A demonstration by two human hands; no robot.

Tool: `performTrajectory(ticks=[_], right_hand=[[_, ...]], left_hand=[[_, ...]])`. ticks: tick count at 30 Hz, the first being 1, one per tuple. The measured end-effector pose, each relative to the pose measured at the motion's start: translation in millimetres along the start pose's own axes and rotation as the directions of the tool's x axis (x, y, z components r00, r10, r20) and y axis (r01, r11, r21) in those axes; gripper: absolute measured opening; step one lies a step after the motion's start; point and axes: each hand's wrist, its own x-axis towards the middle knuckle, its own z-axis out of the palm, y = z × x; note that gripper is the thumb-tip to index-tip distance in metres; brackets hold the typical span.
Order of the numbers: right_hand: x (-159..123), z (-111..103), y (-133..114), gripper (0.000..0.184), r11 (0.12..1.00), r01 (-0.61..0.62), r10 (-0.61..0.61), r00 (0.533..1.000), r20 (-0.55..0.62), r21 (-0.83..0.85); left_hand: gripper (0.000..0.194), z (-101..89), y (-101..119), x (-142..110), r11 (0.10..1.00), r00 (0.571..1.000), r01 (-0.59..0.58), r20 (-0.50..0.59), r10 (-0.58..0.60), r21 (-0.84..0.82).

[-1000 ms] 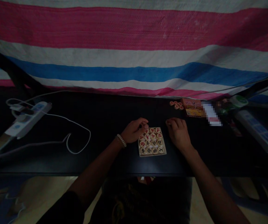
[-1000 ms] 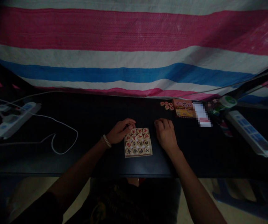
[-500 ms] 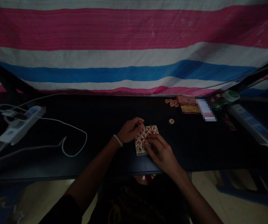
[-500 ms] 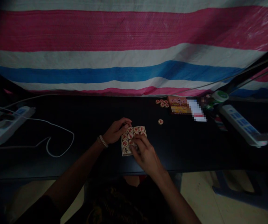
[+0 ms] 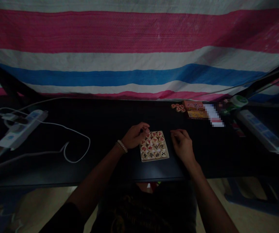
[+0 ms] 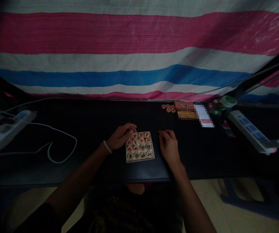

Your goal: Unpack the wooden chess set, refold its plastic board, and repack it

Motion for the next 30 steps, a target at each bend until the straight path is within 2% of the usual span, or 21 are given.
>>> performTrajectory(ticks=[4,6,9,13,17,20,22,24,26,30], right_hand=[[-15,-10,-31,0.022,0.995,-0.029,0.035,0.997,-0.064,0.092],[-23,-13,-47,0.021,0.987,0.016,-0.014,1.000,-0.015,0.162],[-35,-8,-64,0.020,0.963,0.085,-0.122,0.984,0.131,0.257],[-43,2,-70,0.022,0.953,0.062,-0.124,0.973,0.195,0.297],[-48,-1,-68,0.023,0.946,0.022,-0.095,0.973,0.213,0.323],[-44,-9,-58,0.021,0.938,0.031,-0.104,0.975,0.197,0.345],[-30,-12,-42,0.022,0.950,0.036,-0.079,0.989,0.127,0.310],[-5,-11,-20,0.026,0.976,0.012,-0.018,1.000,0.025,0.215],[28,-5,5,0.038,0.997,-0.025,0.028,0.999,-0.047,0.070],[88,12,39,0.056,0.984,0.002,-0.006,1.000,-0.022,-0.180]], left_hand=[[0.035,0.2,0,0,1.000,1.000,0.016,-0.003,-0.016,-0.001],[0.036,0.2,0,-1,1.000,1.000,0.018,0.000,-0.018,0.001],[0.037,0.0,1,-1,1.000,1.000,0.014,0.002,-0.014,0.002],[0.036,-0.4,2,-1,1.000,1.000,0.009,0.009,-0.009,-0.001],[0.035,-0.9,2,-1,1.000,1.000,0.000,0.009,0.000,0.003],[0.034,-1.3,1,-1,1.000,1.000,0.000,0.007,0.000,0.009],[0.034,-1.3,-1,-1,1.000,1.000,0.005,0.007,-0.005,0.013],[0.033,-1.2,-2,-1,1.000,1.000,0.008,0.008,-0.008,0.018],[0.032,-1.1,-3,-1,1.000,1.000,0.007,0.008,-0.007,0.022],[0.030,-1.8,-1,-1,1.000,1.000,0.001,0.002,-0.001,0.021]])
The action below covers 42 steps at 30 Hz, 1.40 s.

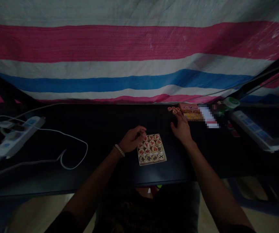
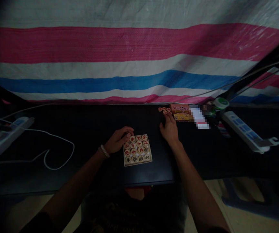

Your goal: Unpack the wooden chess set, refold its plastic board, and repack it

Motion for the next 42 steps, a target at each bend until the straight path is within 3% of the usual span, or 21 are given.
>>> performTrajectory(ticks=[4,12,19,25,30,42], right_hand=[[13,12,1,0.050,0.992,0.073,-0.072,0.997,0.011,-0.104],[-42,-1,2,0.042,0.997,0.063,-0.063,0.998,-0.004,0.041],[-48,-10,11,0.033,0.995,-0.004,0.007,0.999,-0.036,0.098],[-84,-32,-28,0.023,0.957,-0.020,-0.008,0.996,0.093,0.290],[-122,-47,-69,0.013,0.894,0.082,-0.173,0.970,0.171,0.442],[-130,-34,-74,0.012,0.881,0.149,-0.224,0.967,0.119,0.449]], left_hand=[[0.031,-0.8,1,1,1.000,1.000,-0.005,-0.003,0.005,-0.010],[0.036,1.2,-4,1,0.999,1.000,0.015,-0.024,-0.016,-0.029],[0.034,1.4,-3,1,1.000,1.000,0.012,-0.016,-0.012,-0.024],[0.033,1.3,-1,2,1.000,1.000,0.003,-0.022,-0.003,-0.007],[0.034,2.5,-2,2,1.000,1.000,0.012,-0.018,-0.012,-0.007],[0.034,0.6,3,2,1.000,1.000,0.023,-0.010,-0.023,0.010]])
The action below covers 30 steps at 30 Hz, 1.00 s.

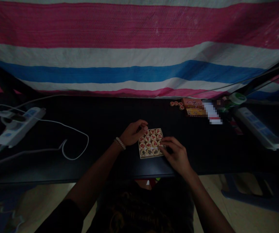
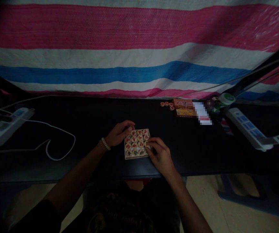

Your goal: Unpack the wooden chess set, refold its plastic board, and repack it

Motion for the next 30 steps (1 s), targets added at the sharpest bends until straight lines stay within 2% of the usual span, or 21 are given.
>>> performTrajectory(ticks=[3,7,9,11,15,18,22,27,30], right_hand=[[8,-6,8,0.017,0.998,-0.031,0.028,0.998,-0.053,-0.048],[51,-16,49,0.035,0.970,-0.143,0.106,0.977,-0.184,-0.198],[80,-19,74,0.049,0.917,-0.202,0.128,0.966,-0.226,-0.345],[106,-18,93,0.055,0.852,-0.244,0.144,0.960,-0.242,-0.463],[132,-12,103,0.053,0.760,-0.301,0.171,0.948,-0.268,-0.577],[124,-10,96,0.048,0.741,-0.302,0.175,0.949,-0.261,-0.600],[94,-10,88,0.048,0.764,-0.214,0.099,0.971,-0.217,-0.608],[63,-12,78,0.038,0.854,-0.185,0.092,0.973,-0.209,-0.485],[52,-15,58,0.029,0.899,-0.172,0.109,0.979,-0.175,-0.403]], left_hand=[[0.033,0.1,0,0,1.000,1.000,-0.001,0.004,0.001,-0.002],[0.031,0.2,-2,0,1.000,1.000,-0.003,0.003,0.003,0.008],[0.030,0.0,-2,-1,1.000,1.000,-0.005,0.000,0.005,0.014],[0.029,-0.5,-1,-1,1.000,1.000,-0.009,0.001,0.009,0.016],[0.028,-1.3,1,-1,1.000,1.000,-0.020,0.008,0.020,0.009],[0.029,-0.5,1,0,1.000,1.000,-0.022,-0.001,0.022,-0.001],[0.030,1.8,-1,0,1.000,1.000,-0.004,-0.007,0.004,-0.006],[0.031,3.1,-4,-1,1.000,1.000,0.017,-0.004,-0.017,0.004],[0.031,3.4,-4,-1,1.000,1.000,0.015,-0.011,-0.015,0.006]])
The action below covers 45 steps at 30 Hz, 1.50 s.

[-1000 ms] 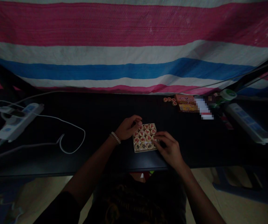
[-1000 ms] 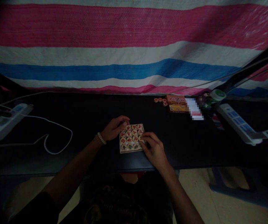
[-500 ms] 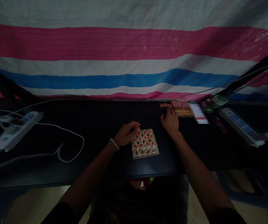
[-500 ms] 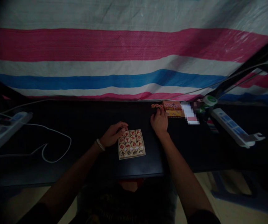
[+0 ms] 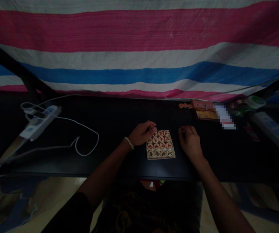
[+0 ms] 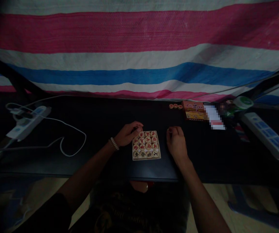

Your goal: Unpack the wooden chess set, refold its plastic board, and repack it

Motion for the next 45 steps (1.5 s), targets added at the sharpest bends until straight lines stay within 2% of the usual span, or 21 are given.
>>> performTrajectory(ticks=[4,6,9,11,14,17,20,22,24,26,29,32,34,36,39,42,45], right_hand=[[-30,-22,-44,0.018,0.988,-0.030,0.031,1.000,-0.002,0.152],[-50,-27,-71,0.015,0.965,-0.002,-0.001,1.000,0.010,0.261],[-77,-19,-103,0.013,0.904,0.057,-0.101,0.991,0.082,0.424],[-88,-6,-117,0.017,0.879,0.071,-0.126,0.988,0.084,0.472],[-95,8,-129,0.025,0.870,0.074,-0.118,0.991,0.061,0.488],[-97,6,-133,0.029,0.865,0.088,-0.141,0.988,0.071,0.493],[-87,-6,-120,0.028,0.870,0.099,-0.154,0.985,0.077,0.483],[-67,-12,-97,0.023,0.900,0.078,-0.107,0.993,0.044,0.429],[-35,-12,-66,0.023,0.942,0.037,-0.037,0.999,-0.006,0.333],[4,-5,-34,0.036,0.977,-0.007,0.020,0.998,-0.058,0.214],[61,14,4,0.060,1.000,0.017,-0.017,1.000,-0.011,-0.024],[100,34,20,0.057,0.983,0.037,-0.033,0.999,0.027,-0.182],[113,43,20,0.050,0.970,0.047,-0.036,0.998,0.050,-0.239],[114,47,17,0.048,0.964,0.061,-0.042,0.996,0.079,-0.260],[97,45,10,0.047,0.963,0.085,-0.062,0.993,0.097,-0.257],[61,33,7,0.045,0.967,0.146,-0.120,0.984,0.132,-0.210],[17,13,5,0.040,0.985,0.132,-0.114,0.981,0.154,-0.108]], left_hand=[[0.033,0.5,0,0,1.000,1.000,-0.014,-0.014,0.013,-0.011],[0.033,0.5,1,0,1.000,1.000,-0.020,-0.014,0.020,-0.017],[0.031,0.4,2,0,0.999,1.000,-0.028,-0.009,0.027,-0.018],[0.030,0.3,3,0,1.000,1.000,-0.029,-0.008,0.029,-0.013],[0.030,0.2,3,-1,1.000,1.000,-0.026,-0.005,0.026,-0.007],[0.031,0.0,2,-1,1.000,1.000,-0.025,-0.004,0.025,-0.009],[0.033,-0.4,1,-1,1.000,1.000,-0.024,0.000,0.024,-0.015],[0.033,-0.7,0,-1,1.000,1.000,-0.022,0.004,0.022,-0.018],[0.032,-1.1,0,-1,1.000,1.000,-0.022,0.004,0.022,-0.017],[0.031,-1.5,1,-1,1.000,1.000,-0.025,0.006,0.025,-0.014],[0.030,-2.1,1,-1,1.000,1.000,-0.029,0.011,0.029,-0.005],[0.030,-2.4,2,-1,1.000,0.999,-0.031,0.011,0.031,0.001],[0.030,-2.4,2,-1,0.999,0.999,-0.032,0.006,0.032,0.005],[0.030,-2.2,1,-1,0.999,1.000,-0.031,0.002,0.031,0.008],[0.030,-1.8,0,-1,0.999,0.999,-0.036,0.006,0.036,0.001],[0.031,-1.1,-1,0,0.999,0.999,-0.045,0.008,0.045,-0.012],[0.031,-0.2,-2,0,0.999,0.999,-0.044,0.004,0.044,-0.018]])
